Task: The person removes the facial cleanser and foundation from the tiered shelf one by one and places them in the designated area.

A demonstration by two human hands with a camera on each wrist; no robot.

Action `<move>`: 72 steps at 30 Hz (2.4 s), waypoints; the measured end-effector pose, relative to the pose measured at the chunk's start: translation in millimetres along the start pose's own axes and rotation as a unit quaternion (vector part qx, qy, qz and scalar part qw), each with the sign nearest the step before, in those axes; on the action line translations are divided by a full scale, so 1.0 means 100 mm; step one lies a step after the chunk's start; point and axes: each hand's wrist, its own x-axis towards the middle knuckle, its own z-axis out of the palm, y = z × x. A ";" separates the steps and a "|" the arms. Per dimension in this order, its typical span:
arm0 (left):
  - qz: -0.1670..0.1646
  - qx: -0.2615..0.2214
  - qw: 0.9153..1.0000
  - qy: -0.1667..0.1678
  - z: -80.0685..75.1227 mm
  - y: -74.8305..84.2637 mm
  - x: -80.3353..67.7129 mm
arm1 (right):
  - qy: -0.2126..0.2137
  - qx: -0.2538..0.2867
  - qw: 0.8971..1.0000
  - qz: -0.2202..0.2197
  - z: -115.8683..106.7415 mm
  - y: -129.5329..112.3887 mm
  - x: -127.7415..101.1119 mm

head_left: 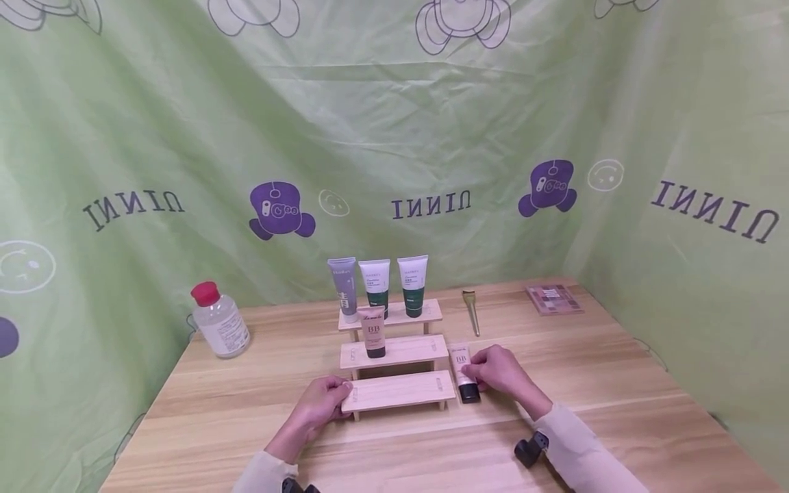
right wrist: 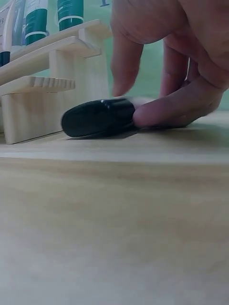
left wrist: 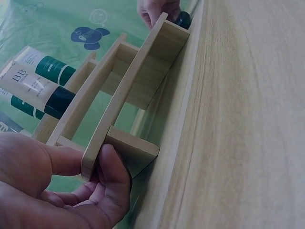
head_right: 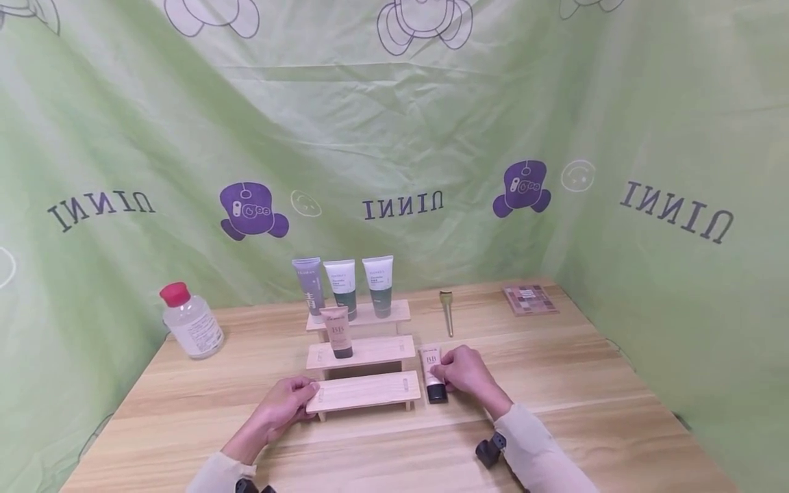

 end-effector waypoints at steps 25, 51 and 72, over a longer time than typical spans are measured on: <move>0.012 -0.004 1.000 -0.008 -0.01 0.00 -0.03 | 0.041 0.161 0.927 -0.337 0.65 -1.29 0.06; -0.010 0.025 1.000 0.011 -0.01 0.03 -0.04 | 0.095 0.175 0.966 -0.162 -0.53 -0.60 -0.09; -0.012 0.017 1.000 0.003 -0.03 0.03 -0.03 | -0.016 0.009 0.999 0.039 -0.47 0.21 -0.05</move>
